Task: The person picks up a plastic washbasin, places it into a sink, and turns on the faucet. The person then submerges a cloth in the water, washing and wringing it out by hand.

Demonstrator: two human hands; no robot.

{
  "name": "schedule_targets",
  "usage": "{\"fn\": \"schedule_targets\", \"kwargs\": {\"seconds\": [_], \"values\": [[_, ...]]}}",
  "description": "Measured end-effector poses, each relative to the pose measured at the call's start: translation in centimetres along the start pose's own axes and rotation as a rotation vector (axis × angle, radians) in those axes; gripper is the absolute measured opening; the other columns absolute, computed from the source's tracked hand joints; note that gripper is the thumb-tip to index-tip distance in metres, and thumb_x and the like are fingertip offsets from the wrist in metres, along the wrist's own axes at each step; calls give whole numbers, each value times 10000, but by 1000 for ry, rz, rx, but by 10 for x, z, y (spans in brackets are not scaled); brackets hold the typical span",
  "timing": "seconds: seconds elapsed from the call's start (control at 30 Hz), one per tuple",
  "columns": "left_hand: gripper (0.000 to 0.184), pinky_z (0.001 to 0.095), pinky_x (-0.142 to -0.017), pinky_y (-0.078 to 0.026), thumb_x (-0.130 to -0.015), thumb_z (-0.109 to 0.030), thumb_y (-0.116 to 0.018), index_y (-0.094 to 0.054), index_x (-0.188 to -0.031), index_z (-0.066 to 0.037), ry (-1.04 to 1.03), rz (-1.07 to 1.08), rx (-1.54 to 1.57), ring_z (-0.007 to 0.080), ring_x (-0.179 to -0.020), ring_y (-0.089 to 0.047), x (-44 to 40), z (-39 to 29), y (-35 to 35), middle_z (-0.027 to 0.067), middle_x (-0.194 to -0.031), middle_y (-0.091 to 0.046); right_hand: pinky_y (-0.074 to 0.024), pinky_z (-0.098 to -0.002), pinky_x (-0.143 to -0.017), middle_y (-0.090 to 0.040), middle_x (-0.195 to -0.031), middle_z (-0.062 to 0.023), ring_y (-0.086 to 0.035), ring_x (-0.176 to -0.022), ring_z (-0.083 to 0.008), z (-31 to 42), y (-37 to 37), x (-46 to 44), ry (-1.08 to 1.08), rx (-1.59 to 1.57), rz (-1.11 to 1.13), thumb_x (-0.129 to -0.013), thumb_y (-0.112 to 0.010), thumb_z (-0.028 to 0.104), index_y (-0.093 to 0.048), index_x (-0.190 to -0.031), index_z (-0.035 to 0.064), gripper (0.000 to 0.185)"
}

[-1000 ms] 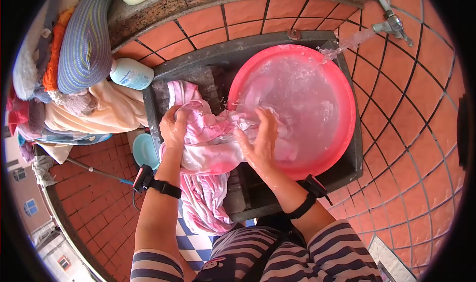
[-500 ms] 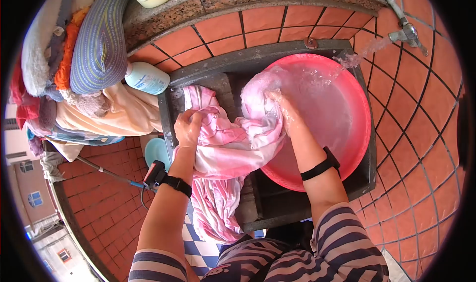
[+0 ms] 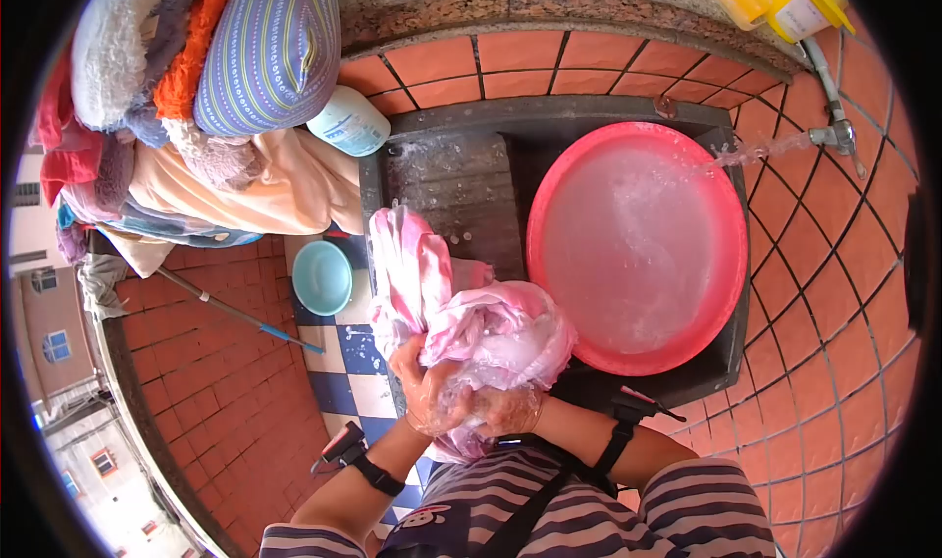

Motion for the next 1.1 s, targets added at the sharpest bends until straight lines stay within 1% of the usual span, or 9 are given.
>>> {"fn": "schedule_targets", "kwargs": {"seconds": [0.1,0.2,0.47,0.57,0.7,0.87,0.93,1.0,1.1], "values": [[276,463,-808,-340,-630,-242,-599,-592,-854,-81,6,-49,70,372,-897,-479,-68,33,-25,237,-1079,-524,-505,-385,-846,-596,-1157,-128,-627,-977,-263,-80,22,-24,-166,-125,-68,-657,-688,240,-581,-1196,72,575],[232,435,-754,-369,-681,-217,-550,-599,-859,-75,265,2,86,331,-843,-504,-128,75,-41,147,-949,-594,-494,-417,-648,-614,-842,-83,-626,-766,-273,-122,98,-95,-245,-82,-298,-609,-718,231,-660,-812,142,228],[323,432,-697,-458,-782,-326,-488,-645,-810,-46,460,-33,158,380,-732,-624,-166,132,-66,210,-728,-625,-487,-397,-677,-624,-763,-123,-623,-745,-332,-183,115,-125,-453,-255,-290,-699,-694,227,-638,-762,41,205],[346,417,-680,-461,-791,-339,-487,-656,-846,-42,538,-57,273,367,-705,-624,-162,138,-65,204,-704,-618,-488,-391,-761,-639,-945,-126,-621,-885,-328,-180,110,-108,-531,-330,-295,-696,-710,218,-650,-850,63,226],[373,378,-674,-462,-803,-383,-501,-667,-883,-60,573,-58,284,318,-690,-626,-161,140,-65,177,-700,-630,-318,-454,-1072,-311,-1424,-224,-353,-1304,-401,-121,190,-62,-359,-200,-528,-719,-732,157,-512,-1312,114,634],[398,307,-770,-442,-880,-406,-530,-672,-969,-45,404,-108,439,186,-866,-606,-162,144,-64,89,-884,-658,-230,-473,-1107,-134,-1480,-297,-215,-1368,-441,-54,439,92,-534,864,-1193,-823,-623,89,-274,-1419,-38,702],[492,286,-931,-381,-909,-461,-542,-613,-1177,-54,636,-192,1049,186,-1073,-527,-149,127,-48,55,-1131,-602,-248,-398,-1123,-246,-1462,-306,-273,-1381,-357,-84,497,134,-937,727,-1142,-861,-612,91,-260,-1389,-132,673],[524,405,-1014,-358,-898,-442,-568,-524,-1301,-109,716,-421,1101,234,-1275,-390,-114,116,-9,86,-1365,-446,-290,-380,-1100,-310,-1430,-291,-330,-1350,-336,-106,510,138,-809,480,-1121,-862,-627,98,-297,-1366,-137,646],[537,392,-997,-384,-856,-356,-657,-506,-1288,-73,617,-448,459,256,-1271,-410,-30,83,49,103,-1341,-469,-375,-343,-1053,-453,-1347,-268,-434,-1298,-298,-143,502,121,-619,93,-1153,-855,-660,90,-417,-1264,-155,534]]}}
Point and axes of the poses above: each hand's wrist, its own x-axis away from the middle knuckle, its own y-axis out of the back of the hand, z = x × y, the point moved 9 cm from there along -x, towards the middle knuckle
